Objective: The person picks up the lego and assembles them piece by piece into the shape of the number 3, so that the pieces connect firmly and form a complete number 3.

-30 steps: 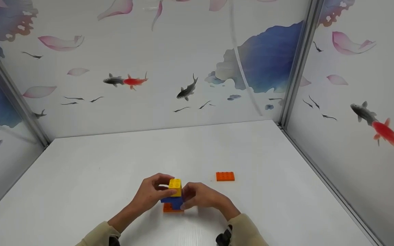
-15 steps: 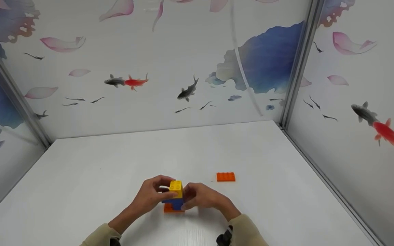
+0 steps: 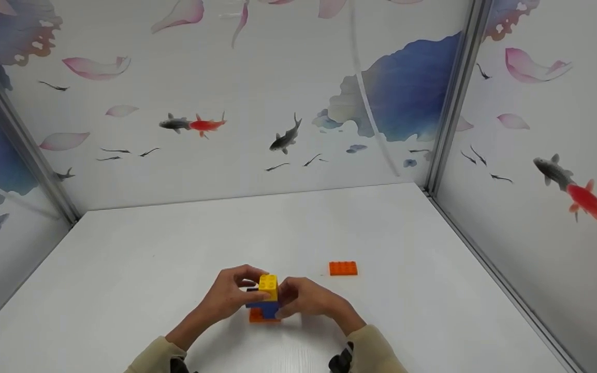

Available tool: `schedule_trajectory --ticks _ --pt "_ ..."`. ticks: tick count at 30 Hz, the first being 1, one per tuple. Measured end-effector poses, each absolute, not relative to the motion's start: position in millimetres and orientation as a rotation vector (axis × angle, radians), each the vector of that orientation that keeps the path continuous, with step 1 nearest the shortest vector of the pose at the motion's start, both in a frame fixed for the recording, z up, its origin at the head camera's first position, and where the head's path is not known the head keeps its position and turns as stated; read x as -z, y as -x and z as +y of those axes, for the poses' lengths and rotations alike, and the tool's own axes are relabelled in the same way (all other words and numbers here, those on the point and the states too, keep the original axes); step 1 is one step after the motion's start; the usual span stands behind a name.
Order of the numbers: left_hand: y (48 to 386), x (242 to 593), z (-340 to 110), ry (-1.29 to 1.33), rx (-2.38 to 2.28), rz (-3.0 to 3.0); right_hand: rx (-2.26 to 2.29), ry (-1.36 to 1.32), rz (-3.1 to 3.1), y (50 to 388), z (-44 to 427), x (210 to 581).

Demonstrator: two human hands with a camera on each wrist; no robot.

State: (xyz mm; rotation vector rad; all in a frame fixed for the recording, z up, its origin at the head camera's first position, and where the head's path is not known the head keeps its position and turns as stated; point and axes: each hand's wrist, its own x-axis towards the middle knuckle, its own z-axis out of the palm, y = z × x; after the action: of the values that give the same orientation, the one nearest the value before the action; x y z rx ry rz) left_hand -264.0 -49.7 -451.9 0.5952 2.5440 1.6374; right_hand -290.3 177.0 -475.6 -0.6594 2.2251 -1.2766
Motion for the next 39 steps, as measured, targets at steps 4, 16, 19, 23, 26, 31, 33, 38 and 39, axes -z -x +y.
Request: schedule_trajectory --ticks 4,16,19,23,26,31,33,38,39 --pt "263 453 -51 -0.592 -1.658 2.527 1.268 0.628 2.232 290 176 476" --pt "266 457 -52 -0.571 -1.712 2.447 1.257 0.597 2.238 288 174 474" --pt "266 456 -52 -0.580 -1.712 2.440 1.255 0.604 2.243 288 174 473" --pt "265 456 -52 -0.589 -1.706 2.422 1.242 0.610 2.255 289 174 473" --pt "265 461 -55 -0.612 -1.649 2.422 1.249 0.622 2.252 289 175 474" --pt "265 475 -65 -0.620 -1.549 2.384 1.249 0.632 2.259 290 176 473" --pt "265 478 -71 -0.589 -1.559 2.354 1.245 0.630 2.262 290 175 473" --pt "267 483 -83 -0.525 -1.618 2.283 1.249 0.599 2.263 290 174 475" --pt "267 484 -85 -0.525 -1.630 2.273 1.250 0.592 2.263 290 174 475"
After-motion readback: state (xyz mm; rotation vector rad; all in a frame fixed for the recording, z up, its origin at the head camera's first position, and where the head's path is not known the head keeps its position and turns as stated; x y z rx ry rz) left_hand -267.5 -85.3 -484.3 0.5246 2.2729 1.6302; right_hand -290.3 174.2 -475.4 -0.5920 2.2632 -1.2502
